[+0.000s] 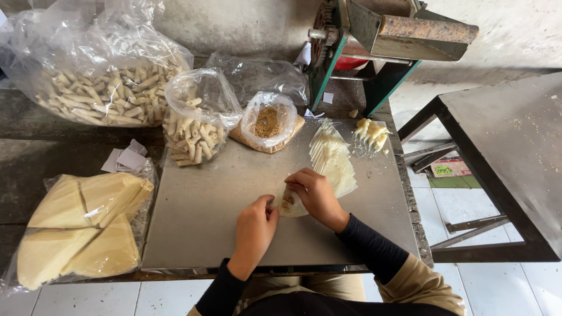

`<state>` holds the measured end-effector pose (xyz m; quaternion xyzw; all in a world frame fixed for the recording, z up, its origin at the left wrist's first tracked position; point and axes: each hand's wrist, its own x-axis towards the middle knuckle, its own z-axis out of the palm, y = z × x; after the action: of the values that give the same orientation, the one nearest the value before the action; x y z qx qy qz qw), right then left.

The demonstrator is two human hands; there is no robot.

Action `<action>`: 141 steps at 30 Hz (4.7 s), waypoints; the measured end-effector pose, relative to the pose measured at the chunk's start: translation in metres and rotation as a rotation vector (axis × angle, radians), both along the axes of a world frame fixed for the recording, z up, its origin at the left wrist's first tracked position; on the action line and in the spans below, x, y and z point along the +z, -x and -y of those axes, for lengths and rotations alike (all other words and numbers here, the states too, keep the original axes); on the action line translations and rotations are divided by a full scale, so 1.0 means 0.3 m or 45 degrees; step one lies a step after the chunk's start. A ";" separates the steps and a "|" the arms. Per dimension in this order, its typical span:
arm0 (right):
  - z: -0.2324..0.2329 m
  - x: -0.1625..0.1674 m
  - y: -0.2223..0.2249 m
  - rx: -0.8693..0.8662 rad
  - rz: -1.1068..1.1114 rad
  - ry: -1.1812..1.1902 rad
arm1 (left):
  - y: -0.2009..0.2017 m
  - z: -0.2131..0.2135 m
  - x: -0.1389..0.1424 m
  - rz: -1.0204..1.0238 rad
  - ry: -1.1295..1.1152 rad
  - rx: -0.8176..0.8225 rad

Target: The person repeatedly picks a thin wrapper, places a small amount of granular filling onto it, folds the wrapper into a triangular shape, and stacks the finished units on the table. The process continues with multiple units being assembled and stacked.

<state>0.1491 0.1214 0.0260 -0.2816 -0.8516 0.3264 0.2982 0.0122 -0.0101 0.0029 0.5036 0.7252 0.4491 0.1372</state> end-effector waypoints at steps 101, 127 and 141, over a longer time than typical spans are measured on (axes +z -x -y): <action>0.005 -0.082 -0.084 0.082 0.258 -0.267 | 0.096 -0.153 -0.006 -0.484 0.036 -0.457; -0.033 -0.094 -0.045 -0.289 0.290 -0.384 | 0.062 -0.197 -0.056 -0.485 -0.040 -0.146; -0.047 -0.170 0.022 -0.456 0.427 -0.246 | 0.033 -0.252 -0.135 -0.538 0.018 -0.047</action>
<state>0.1424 0.1356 -0.0250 -0.4483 -0.8529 0.1344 0.2313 0.0023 0.0656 -0.0376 0.5988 0.7316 0.3258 -0.0063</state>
